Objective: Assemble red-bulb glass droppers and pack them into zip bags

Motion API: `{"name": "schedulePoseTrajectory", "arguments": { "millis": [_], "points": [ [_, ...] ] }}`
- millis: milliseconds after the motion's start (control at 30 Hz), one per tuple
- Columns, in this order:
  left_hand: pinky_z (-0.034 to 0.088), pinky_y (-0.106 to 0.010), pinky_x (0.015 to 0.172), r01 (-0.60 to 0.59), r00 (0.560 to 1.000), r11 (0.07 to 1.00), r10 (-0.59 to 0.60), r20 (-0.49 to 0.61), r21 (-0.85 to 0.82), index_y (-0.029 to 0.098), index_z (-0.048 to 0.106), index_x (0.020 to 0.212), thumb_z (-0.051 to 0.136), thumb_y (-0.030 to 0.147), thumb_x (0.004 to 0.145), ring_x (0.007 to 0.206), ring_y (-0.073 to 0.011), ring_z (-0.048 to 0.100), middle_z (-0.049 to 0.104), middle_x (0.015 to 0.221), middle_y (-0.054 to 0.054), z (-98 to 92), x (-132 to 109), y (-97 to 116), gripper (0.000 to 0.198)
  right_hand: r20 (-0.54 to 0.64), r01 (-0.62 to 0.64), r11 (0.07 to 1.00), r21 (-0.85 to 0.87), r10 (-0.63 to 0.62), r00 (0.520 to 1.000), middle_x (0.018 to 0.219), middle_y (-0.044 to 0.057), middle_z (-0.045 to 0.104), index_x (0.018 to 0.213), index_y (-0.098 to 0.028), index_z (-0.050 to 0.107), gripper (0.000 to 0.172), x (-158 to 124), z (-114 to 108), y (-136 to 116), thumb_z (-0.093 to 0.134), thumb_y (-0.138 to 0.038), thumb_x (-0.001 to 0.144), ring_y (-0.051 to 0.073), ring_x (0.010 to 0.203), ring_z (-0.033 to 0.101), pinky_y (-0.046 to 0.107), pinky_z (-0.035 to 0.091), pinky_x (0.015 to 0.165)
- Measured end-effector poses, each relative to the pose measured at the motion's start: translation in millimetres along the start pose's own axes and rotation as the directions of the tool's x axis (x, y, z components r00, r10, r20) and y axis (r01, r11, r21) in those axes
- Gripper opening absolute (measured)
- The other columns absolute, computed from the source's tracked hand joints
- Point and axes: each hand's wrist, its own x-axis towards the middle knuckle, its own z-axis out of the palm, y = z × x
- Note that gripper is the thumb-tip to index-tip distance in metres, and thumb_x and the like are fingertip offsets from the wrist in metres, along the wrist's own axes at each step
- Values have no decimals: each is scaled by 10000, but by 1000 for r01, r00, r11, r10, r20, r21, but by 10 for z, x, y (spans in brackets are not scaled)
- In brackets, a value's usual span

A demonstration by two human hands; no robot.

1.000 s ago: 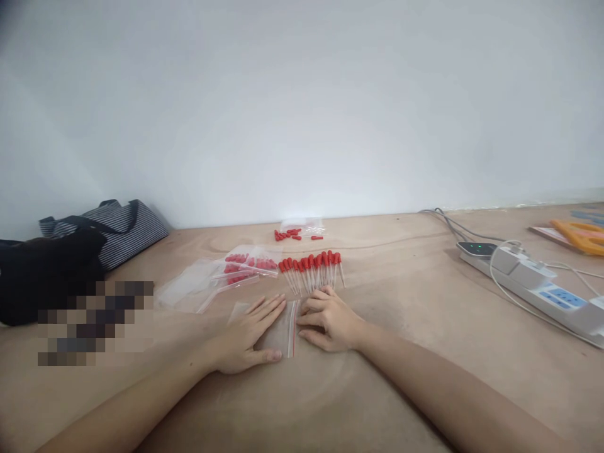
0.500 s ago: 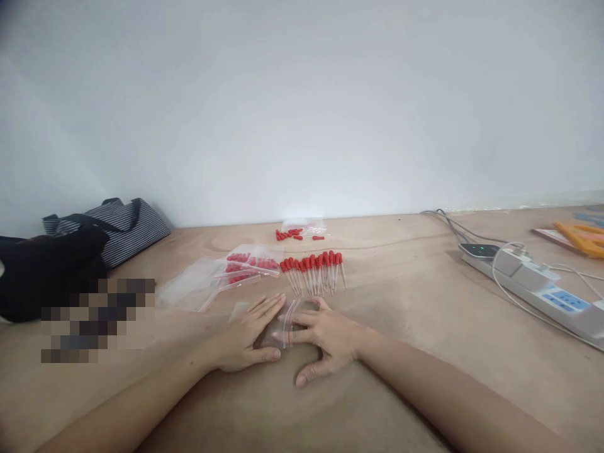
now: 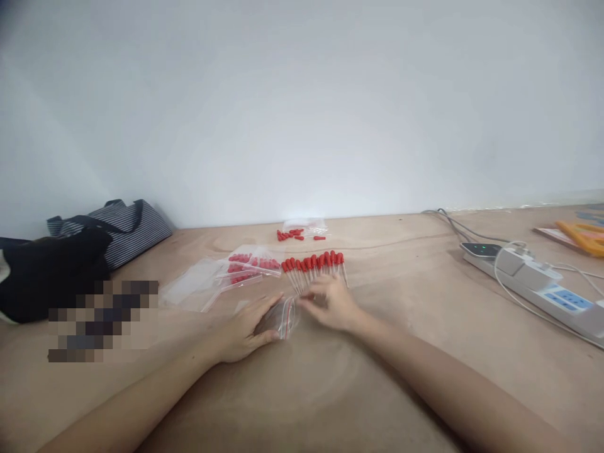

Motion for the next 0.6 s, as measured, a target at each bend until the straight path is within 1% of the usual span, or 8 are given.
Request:
{"name": "schedulePoseTrajectory", "arguments": {
  "millis": [33,100,167,267,333,433,500,600],
  "points": [
    [272,-473,1014,-2,1000,1000,2,-4,2,138,281,1315,457,505,796,1237,-280,325,370,1344,-137,-3,1,4,660,-47,-99,994,-45,97,994,739,38,622,777,-192,648,212,73,-7,44,490,-332,802,158,755,541,343,326,774],
    [279,-471,1010,-8,1000,1000,8,-11,2,145,289,1309,460,513,791,1231,-275,336,370,1345,-136,-7,4,8,657,-74,-227,965,-129,219,973,769,37,618,787,-195,644,168,248,-14,125,504,-289,784,159,766,528,338,325,761],
    [288,-471,1004,-14,1000,1000,14,-20,1,155,298,1303,466,513,788,1220,-273,354,383,1336,-133,-7,9,5,650,-48,-262,930,-257,258,965,907,57,605,851,-210,645,183,440,-2,182,531,-321,762,199,902,495,365,303,800],
    [295,-465,1000,-22,999,1000,23,-27,6,163,317,1292,479,514,781,1212,-272,367,407,1319,-129,3,19,-16,641,5,-301,866,-399,330,944,1135,75,516,965,-238,628,263,708,54,237,491,-372,785,237,1062,396,416,252,858],
    [290,-461,1004,-29,999,1000,29,-27,10,167,316,1292,479,516,780,1217,-266,360,401,1323,-128,13,23,-34,641,17,-324,849,-417,364,931,1189,82,480,964,-240,636,277,846,110,275,458,-380,804,252,1107,352,451,207,893],
    [285,-463,1006,-28,999,1000,28,-24,7,165,306,1296,475,520,782,1224,-262,350,387,1333,-130,22,24,-48,646,30,-362,841,-403,408,913,1183,85,488,913,-243,661,292,979,197,337,473,-425,784,272,1128,331,483,165,919],
    [293,-462,1002,-26,999,1000,26,-25,2,166,309,1293,477,526,778,1220,-264,355,393,1329,-126,22,24,-47,651,33,-397,835,-381,442,897,1156,86,509,888,-243,669,284,1033,248,363,499,-431,760,277,1126,342,491,168,921],
    [300,-464,996,-27,999,1000,27,-28,0,172,316,1287,479,540,769,1207,-266,372,411,1315,-122,16,25,-38,656,20,-463,822,-330,497,868,1132,99,527,831,-223,679,229,1099,296,356,560,-376,709,293,1125,359,502,183,917]
  ]
}}
